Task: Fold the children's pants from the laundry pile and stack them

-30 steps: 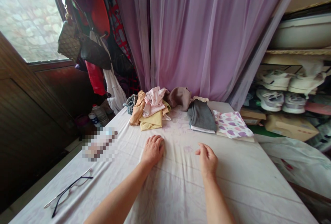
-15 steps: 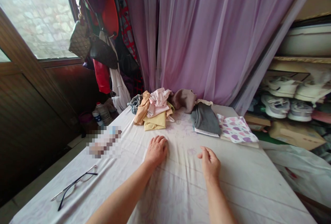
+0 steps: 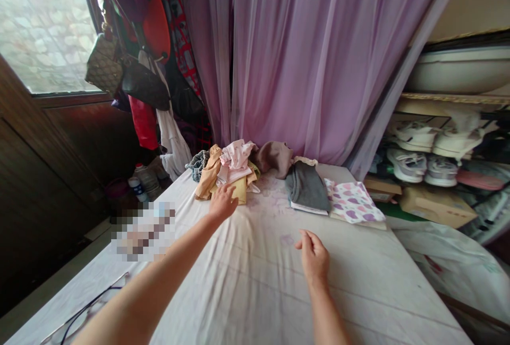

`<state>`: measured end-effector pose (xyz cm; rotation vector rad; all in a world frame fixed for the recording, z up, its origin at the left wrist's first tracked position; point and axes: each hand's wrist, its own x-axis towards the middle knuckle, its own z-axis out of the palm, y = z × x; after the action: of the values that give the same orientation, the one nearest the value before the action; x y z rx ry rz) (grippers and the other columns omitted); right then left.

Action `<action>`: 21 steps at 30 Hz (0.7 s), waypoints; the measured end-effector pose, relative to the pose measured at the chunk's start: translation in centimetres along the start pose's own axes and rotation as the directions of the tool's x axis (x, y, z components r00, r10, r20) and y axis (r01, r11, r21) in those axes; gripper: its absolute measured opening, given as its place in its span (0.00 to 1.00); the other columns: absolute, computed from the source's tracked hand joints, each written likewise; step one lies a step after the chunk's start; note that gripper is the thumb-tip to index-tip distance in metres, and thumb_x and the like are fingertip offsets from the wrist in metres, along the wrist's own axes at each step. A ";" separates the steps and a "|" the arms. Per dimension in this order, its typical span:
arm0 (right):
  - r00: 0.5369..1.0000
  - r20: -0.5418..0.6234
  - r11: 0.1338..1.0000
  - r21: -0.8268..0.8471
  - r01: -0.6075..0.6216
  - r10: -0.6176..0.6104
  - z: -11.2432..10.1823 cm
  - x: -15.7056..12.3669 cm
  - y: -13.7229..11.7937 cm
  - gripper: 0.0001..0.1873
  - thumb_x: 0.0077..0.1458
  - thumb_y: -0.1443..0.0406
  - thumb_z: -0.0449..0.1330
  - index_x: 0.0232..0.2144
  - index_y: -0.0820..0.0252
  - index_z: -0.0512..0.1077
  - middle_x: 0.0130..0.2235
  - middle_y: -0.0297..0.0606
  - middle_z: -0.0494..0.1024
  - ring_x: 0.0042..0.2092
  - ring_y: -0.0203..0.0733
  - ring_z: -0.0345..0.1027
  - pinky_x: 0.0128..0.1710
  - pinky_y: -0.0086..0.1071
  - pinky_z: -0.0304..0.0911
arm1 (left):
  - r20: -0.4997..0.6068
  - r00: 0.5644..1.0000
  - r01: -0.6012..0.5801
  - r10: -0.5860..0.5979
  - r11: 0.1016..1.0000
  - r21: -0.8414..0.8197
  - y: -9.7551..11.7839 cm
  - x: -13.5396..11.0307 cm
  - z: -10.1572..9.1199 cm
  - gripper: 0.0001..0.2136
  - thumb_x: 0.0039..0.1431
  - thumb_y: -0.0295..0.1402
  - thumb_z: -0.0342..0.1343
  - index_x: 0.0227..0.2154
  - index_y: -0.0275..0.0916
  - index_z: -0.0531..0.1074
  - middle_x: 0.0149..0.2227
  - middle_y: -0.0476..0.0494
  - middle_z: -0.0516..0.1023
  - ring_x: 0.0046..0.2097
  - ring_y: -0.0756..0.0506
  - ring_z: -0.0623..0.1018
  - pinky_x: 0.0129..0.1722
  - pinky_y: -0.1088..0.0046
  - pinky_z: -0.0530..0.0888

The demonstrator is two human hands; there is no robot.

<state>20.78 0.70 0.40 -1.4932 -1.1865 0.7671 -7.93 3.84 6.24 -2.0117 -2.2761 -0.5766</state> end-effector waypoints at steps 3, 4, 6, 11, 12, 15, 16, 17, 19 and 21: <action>1.000 -0.016 1.000 0.022 0.012 -0.012 0.2 0.2 0.1 0.37 0.44 0.34 0.51 0.31 0.61 0.75 0.19 0.38 0.75 0.25 0.45 0.68 0.30 0.34 0.63 | -0.039 0.993 -0.110 0.114 0.988 0.105 -0.4 3.3 -1.8 0.21 0.56 0.33 0.54 0.54 0.43 0.71 0.64 0.39 0.62 0.66 0.35 0.58 0.62 0.54 0.59; 1.000 -0.021 0.999 0.027 0.020 -0.019 0.2 0.2 0.1 0.37 0.45 0.34 0.51 0.30 0.61 0.75 0.19 0.37 0.75 0.25 0.44 0.68 0.30 0.34 0.63 | -0.044 0.986 -0.151 0.158 0.981 0.125 -0.4 4.2 -2.2 0.20 0.55 0.32 0.55 0.52 0.43 0.72 0.65 0.40 0.60 0.67 0.35 0.55 0.64 0.53 0.56; 0.999 -0.019 0.999 0.024 0.031 -0.031 0.3 0.2 0.1 0.35 0.46 0.35 0.51 0.29 0.60 0.75 0.19 0.37 0.74 0.24 0.43 0.67 0.30 0.33 0.62 | -0.047 0.973 -0.215 0.225 0.964 0.155 -0.6 5.8 -2.7 0.19 0.54 0.30 0.55 0.50 0.42 0.74 0.66 0.40 0.59 0.68 0.35 0.53 0.65 0.52 0.51; 0.999 0.017 0.999 -0.010 0.036 -0.036 0.5 0.2 -0.1 0.32 0.49 0.38 0.49 0.27 0.59 0.74 0.19 0.36 0.73 0.24 0.42 0.67 0.29 0.32 0.61 | 0.012 0.967 -0.248 0.254 0.934 0.258 -1.3 8.4 -2.6 0.17 0.53 0.30 0.56 0.47 0.37 0.75 0.66 0.37 0.59 0.68 0.34 0.52 0.66 0.52 0.44; 0.999 0.020 0.999 -0.012 0.035 -0.034 0.5 0.2 -0.1 0.31 0.49 0.39 0.49 0.27 0.59 0.74 0.19 0.36 0.73 0.24 0.42 0.66 0.29 0.32 0.61 | 0.036 0.970 -0.243 0.242 0.933 0.265 -1.4 8.8 -2.6 0.17 0.53 0.30 0.56 0.47 0.36 0.75 0.66 0.35 0.60 0.68 0.33 0.53 0.66 0.51 0.43; 0.999 0.026 0.999 -0.009 0.032 -0.032 0.5 0.3 0.0 0.29 0.50 0.40 0.50 0.27 0.58 0.74 0.19 0.35 0.73 0.24 0.42 0.66 0.29 0.32 0.61 | 0.088 0.969 -0.247 0.231 0.927 0.284 -1.9 9.5 -2.8 0.20 0.53 0.31 0.57 0.50 0.33 0.73 0.64 0.32 0.64 0.68 0.32 0.54 0.66 0.51 0.42; 0.999 0.028 0.999 -0.007 0.032 -0.032 0.6 0.3 0.0 0.29 0.50 0.41 0.50 0.27 0.58 0.74 0.19 0.35 0.73 0.25 0.42 0.66 0.29 0.31 0.61 | 0.097 0.965 -0.262 0.244 0.921 0.289 -1.9 9.8 -2.9 0.21 0.53 0.31 0.56 0.51 0.34 0.73 0.63 0.34 0.64 0.67 0.33 0.54 0.66 0.51 0.43; 0.999 0.029 0.999 -0.005 0.032 -0.032 0.6 0.3 0.1 0.28 0.50 0.41 0.50 0.27 0.58 0.74 0.19 0.35 0.73 0.25 0.42 0.67 0.29 0.31 0.61 | 0.103 0.960 -0.279 0.260 0.916 0.289 -2.0 10.0 -3.1 0.22 0.53 0.31 0.56 0.52 0.36 0.72 0.63 0.35 0.65 0.67 0.33 0.55 0.66 0.51 0.43; 0.999 0.031 0.999 -0.005 0.034 -0.034 0.6 0.4 0.1 0.27 0.50 0.42 0.50 0.27 0.58 0.74 0.19 0.35 0.73 0.24 0.42 0.67 0.29 0.31 0.61 | 0.096 0.953 -0.301 0.286 0.916 0.265 -1.8 10.5 -3.5 0.23 0.53 0.31 0.54 0.53 0.38 0.71 0.62 0.37 0.67 0.65 0.34 0.59 0.65 0.49 0.45; 0.999 0.032 1.000 -0.007 0.030 -0.030 0.7 0.4 0.2 0.27 0.50 0.43 0.50 0.28 0.58 0.75 0.19 0.34 0.73 0.24 0.42 0.66 0.28 0.32 0.61 | 0.066 0.954 -0.299 0.291 0.931 0.210 -1.5 11.0 -4.1 0.21 0.55 0.32 0.53 0.53 0.39 0.71 0.59 0.37 0.71 0.61 0.33 0.65 0.63 0.47 0.50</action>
<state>20.34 1.28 0.10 -1.4710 -1.2340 0.7692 -11.91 12.88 12.80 -2.2031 -1.8978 -0.2580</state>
